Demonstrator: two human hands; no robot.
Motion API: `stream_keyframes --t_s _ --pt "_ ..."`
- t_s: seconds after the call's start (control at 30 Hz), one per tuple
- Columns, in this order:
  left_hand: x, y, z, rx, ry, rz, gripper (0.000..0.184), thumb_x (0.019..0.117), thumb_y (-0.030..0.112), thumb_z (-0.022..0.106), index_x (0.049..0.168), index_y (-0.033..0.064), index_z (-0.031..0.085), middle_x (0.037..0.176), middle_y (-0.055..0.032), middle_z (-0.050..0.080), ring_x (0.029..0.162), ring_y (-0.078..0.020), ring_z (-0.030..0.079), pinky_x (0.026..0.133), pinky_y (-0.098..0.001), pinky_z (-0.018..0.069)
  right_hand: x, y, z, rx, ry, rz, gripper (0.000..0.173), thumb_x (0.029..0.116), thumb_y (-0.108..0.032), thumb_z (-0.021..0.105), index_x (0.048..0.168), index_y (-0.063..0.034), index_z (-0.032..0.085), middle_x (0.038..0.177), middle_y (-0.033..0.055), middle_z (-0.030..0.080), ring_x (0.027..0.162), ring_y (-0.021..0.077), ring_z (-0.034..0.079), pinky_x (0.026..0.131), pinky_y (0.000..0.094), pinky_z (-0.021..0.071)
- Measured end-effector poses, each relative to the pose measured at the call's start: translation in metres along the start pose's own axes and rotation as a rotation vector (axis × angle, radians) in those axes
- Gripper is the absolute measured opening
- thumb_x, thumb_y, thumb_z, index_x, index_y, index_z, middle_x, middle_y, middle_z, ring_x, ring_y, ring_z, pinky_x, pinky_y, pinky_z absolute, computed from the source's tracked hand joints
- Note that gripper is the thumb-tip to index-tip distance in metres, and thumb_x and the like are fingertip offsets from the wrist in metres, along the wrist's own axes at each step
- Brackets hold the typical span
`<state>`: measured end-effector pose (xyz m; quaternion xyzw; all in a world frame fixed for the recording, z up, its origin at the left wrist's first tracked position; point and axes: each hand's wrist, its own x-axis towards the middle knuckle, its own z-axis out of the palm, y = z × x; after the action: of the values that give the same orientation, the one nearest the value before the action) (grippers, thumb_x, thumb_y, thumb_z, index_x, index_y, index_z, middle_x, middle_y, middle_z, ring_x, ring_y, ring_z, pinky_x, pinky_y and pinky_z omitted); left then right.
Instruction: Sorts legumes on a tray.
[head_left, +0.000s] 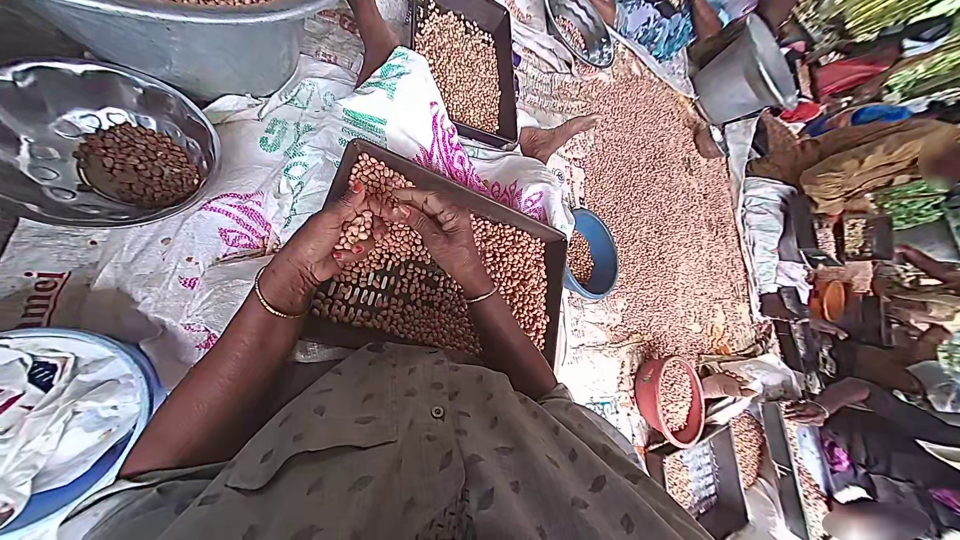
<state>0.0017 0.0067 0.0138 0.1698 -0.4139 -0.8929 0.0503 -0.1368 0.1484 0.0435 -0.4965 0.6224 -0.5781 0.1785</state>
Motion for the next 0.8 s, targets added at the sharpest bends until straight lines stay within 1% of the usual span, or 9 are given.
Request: stream_keyframes --t_s 0.03,0.13,0.17,0.23,0.37,0.53,0.67,0.73,0.8 --pt "0.0 0.001 0.002 -0.005 0.013 -0.022 0.057 0.1113 0.048 0.019 0.105 0.0142 0.064 0.076 0.0035 0.063 0.044 0.0022 0.041 0.038 -0.0108 0.032 0.002 -0.001 0.003 -0.06 0.002 -0.037 0.024 0.1 0.002 0.056 0.119 0.0128 0.067 0.107 0.0186 0.074 0.098 0.016 0.072 0.093 0.0312 0.0584" --pt "-0.001 0.004 0.0 -0.084 0.009 -0.001 0.05 0.1127 0.037 0.021 0.101 0.0123 0.064 0.072 0.0052 0.058 0.044 0.0029 0.04 0.038 -0.0099 0.0319 0.007 0.029 0.001 -0.392 0.052 -0.022 0.017 0.1005 -0.005 0.058 0.104 0.0061 0.069 0.085 0.0138 0.071 0.073 0.0178 0.068 0.071 0.0341 0.0585" --pt "-0.002 0.003 -0.002 -0.13 0.001 0.036 0.047 0.1123 0.033 0.022 0.096 0.0139 0.062 0.07 0.007 0.055 0.044 0.0036 0.039 0.038 -0.0093 0.0308 0.006 0.04 0.0 -0.545 0.007 0.027 0.015 0.0992 -0.007 0.06 0.1 0.0041 0.069 0.084 0.0149 0.069 0.073 0.0232 0.067 0.068 0.0394 0.0561" --pt "-0.001 0.003 -0.006 -0.233 -0.02 0.146 0.043 0.1118 0.029 0.024 0.092 0.016 0.061 0.07 0.0088 0.052 0.045 0.0044 0.039 0.039 -0.0083 0.0318 -0.001 0.05 0.004 -0.799 -0.137 0.134 0.016 0.0984 -0.009 0.061 0.103 0.0029 0.071 0.1 0.0195 0.072 0.09 0.0342 0.072 0.077 0.0506 0.0579" --pt "-0.002 0.002 -0.009 -0.316 -0.057 0.301 0.045 0.1118 0.027 0.023 0.093 0.0155 0.061 0.072 0.0085 0.054 0.048 0.0031 0.042 0.041 -0.0093 0.0342 -0.005 0.042 0.019 -1.027 -0.215 0.244 0.02 0.0991 -0.009 0.059 0.111 0.0024 0.07 0.119 0.0213 0.069 0.102 0.0367 0.071 0.078 0.0511 0.0587" --pt "-0.003 0.002 -0.009 -0.34 -0.038 0.321 0.046 0.112 0.028 0.021 0.094 0.0143 0.061 0.071 0.0079 0.054 0.046 0.003 0.042 0.039 -0.0093 0.0335 -0.001 0.033 0.021 -1.044 -0.291 0.319 0.024 0.1003 -0.013 0.059 0.119 -0.0019 0.07 0.126 0.0192 0.066 0.107 0.0364 0.069 0.081 0.052 0.0584" --pt "-0.002 0.003 -0.008 -0.323 -0.034 0.297 0.052 0.1123 0.034 0.018 0.096 0.0134 0.063 0.071 0.0069 0.056 0.048 0.002 0.044 0.041 -0.0103 0.0351 -0.008 0.036 0.003 -0.891 -0.285 0.264 0.017 0.0965 -0.015 0.063 0.102 -0.0015 0.073 0.111 0.0171 0.072 0.093 0.034 0.072 0.078 0.054 0.0567" --pt "-0.003 0.003 -0.006 -0.189 -0.004 0.229 0.059 0.1122 0.042 0.014 0.102 0.0126 0.065 0.071 0.0068 0.056 0.046 0.0025 0.041 0.039 -0.0102 0.0323 -0.011 0.025 -0.007 -0.716 -0.2 0.212 0.016 0.0966 -0.011 0.066 0.103 0.0006 0.075 0.102 0.0166 0.074 0.084 0.0287 0.072 0.077 0.0474 0.0579" --pt "-0.002 0.004 -0.002 -0.029 0.032 0.14 0.063 0.1113 0.048 0.014 0.107 0.0124 0.066 0.071 0.0061 0.056 0.045 0.0018 0.039 0.038 -0.0112 0.0299 -0.008 0.013 -0.009 -0.392 -0.09 0.121 0.016 0.0961 -0.003 0.067 0.108 0.0053 0.073 0.097 0.0156 0.073 0.075 0.0167 0.069 0.072 0.0327 0.0602"
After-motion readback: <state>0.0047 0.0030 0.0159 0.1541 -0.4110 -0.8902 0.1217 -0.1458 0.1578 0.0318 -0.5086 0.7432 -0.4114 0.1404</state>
